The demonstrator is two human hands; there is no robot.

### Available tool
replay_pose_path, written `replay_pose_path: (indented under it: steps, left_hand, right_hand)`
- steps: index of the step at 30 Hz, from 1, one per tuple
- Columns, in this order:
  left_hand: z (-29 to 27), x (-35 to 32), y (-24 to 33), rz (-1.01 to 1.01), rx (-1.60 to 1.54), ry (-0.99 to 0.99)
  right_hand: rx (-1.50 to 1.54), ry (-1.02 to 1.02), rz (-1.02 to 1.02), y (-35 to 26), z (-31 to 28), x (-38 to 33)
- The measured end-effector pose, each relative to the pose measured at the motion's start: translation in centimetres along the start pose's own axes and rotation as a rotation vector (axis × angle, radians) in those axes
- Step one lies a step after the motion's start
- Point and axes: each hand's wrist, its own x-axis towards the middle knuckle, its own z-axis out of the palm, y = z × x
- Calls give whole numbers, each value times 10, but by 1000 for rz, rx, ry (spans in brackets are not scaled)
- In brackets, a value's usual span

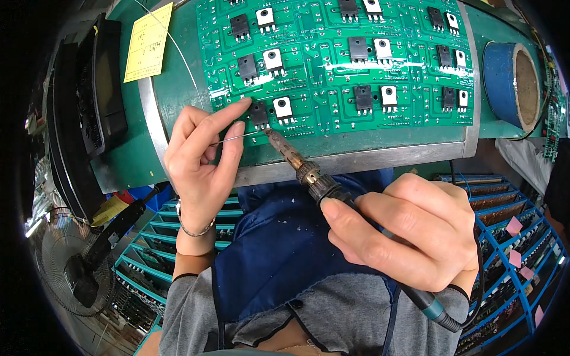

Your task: The person solders electronic components onto a printed circuit board using a soldering iron and solder wire.

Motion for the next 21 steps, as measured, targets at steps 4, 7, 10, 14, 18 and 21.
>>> replay_pose_path:
  steps: [4,7,10,14,18,21]
  left_hand:
    - [-2,-1,-1,-5,6,-6]
    - [-3,-1,2,-27,-25,37]
    - [-11,-2,6,-79,-70,19]
    - [-11,-9,-4,-92,-288,25]
    - [-8,-10,-4,-43,-323,27]
    - [-11,-11,4,-87,-259,30]
  right_hand:
    - [3,2,-14,1,0,0]
    - [24,-3,-33,2,-3,-3]
    - [47,-7,-37,1,-7,-5]
    - [23,41,-63,4,-6,-8]
    - [18,-23,-30,2,-18,-7]
    - [9,-40,-41,4,-20,-7]
